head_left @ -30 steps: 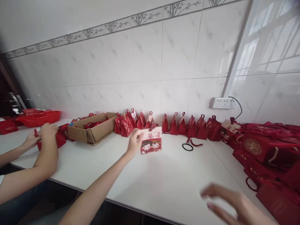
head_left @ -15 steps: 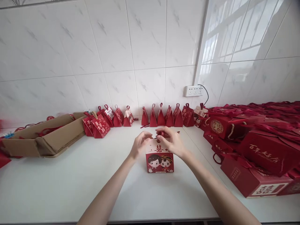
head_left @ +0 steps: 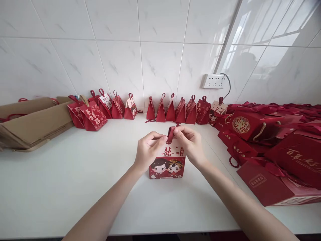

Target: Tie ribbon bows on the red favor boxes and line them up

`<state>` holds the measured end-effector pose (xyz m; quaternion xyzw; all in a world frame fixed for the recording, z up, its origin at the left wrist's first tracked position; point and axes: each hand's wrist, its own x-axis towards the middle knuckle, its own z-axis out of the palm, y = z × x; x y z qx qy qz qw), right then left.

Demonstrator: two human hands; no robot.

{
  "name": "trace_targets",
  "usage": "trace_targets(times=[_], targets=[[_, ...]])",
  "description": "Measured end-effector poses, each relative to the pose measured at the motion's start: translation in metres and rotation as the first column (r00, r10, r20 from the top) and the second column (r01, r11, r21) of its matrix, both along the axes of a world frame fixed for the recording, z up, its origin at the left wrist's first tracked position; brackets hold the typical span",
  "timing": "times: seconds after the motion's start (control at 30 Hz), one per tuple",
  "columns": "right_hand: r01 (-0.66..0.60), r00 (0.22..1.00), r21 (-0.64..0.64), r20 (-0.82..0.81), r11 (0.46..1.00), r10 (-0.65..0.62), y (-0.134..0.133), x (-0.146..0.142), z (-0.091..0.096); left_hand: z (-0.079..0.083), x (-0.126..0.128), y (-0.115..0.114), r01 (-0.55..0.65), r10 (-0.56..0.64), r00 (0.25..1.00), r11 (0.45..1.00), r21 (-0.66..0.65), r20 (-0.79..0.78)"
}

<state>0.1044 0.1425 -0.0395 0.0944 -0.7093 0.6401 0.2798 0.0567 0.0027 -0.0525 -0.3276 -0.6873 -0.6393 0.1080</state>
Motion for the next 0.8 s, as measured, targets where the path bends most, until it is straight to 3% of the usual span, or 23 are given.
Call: trace_targets(times=[0.13,0.23,0.47,0.53,0.63,0.8], targets=[[0.121,0.990,0.034,-0.073,0.992,-0.118,-0.006,0.002,-0.001,0.000,0.005,0.002,-0.007,0.006,1.000,0.999,0.035,0.008],[0.215,0.975,0.054,-0.072,0.975,-0.211,-0.008,0.006,-0.011,0.001,0.009,0.002,-0.019,0.019,1.000,1.000,-0.011,0.016],[0.174,0.972,0.172,-0.189,0.970,-0.141,-0.003,0.011,-0.030,0.004,0.013,0.001,-0.062,0.060,0.998,0.997,-0.054,-0.035],[0.243,0.922,0.267,-0.361,0.933,-0.136,-0.002,0.009,-0.033,0.003,0.013,0.001,-0.087,0.085,0.995,0.995,-0.049,-0.046],[0.401,0.807,0.397,-0.579,0.826,-0.114,0.000,0.005,-0.036,0.002,0.013,0.001,-0.104,0.102,0.994,0.994,-0.042,-0.047],[0.486,0.770,0.439,-0.624,0.755,-0.133,-0.001,0.003,-0.037,0.003,0.013,0.001,-0.130,0.128,0.990,0.991,-0.032,-0.051]])
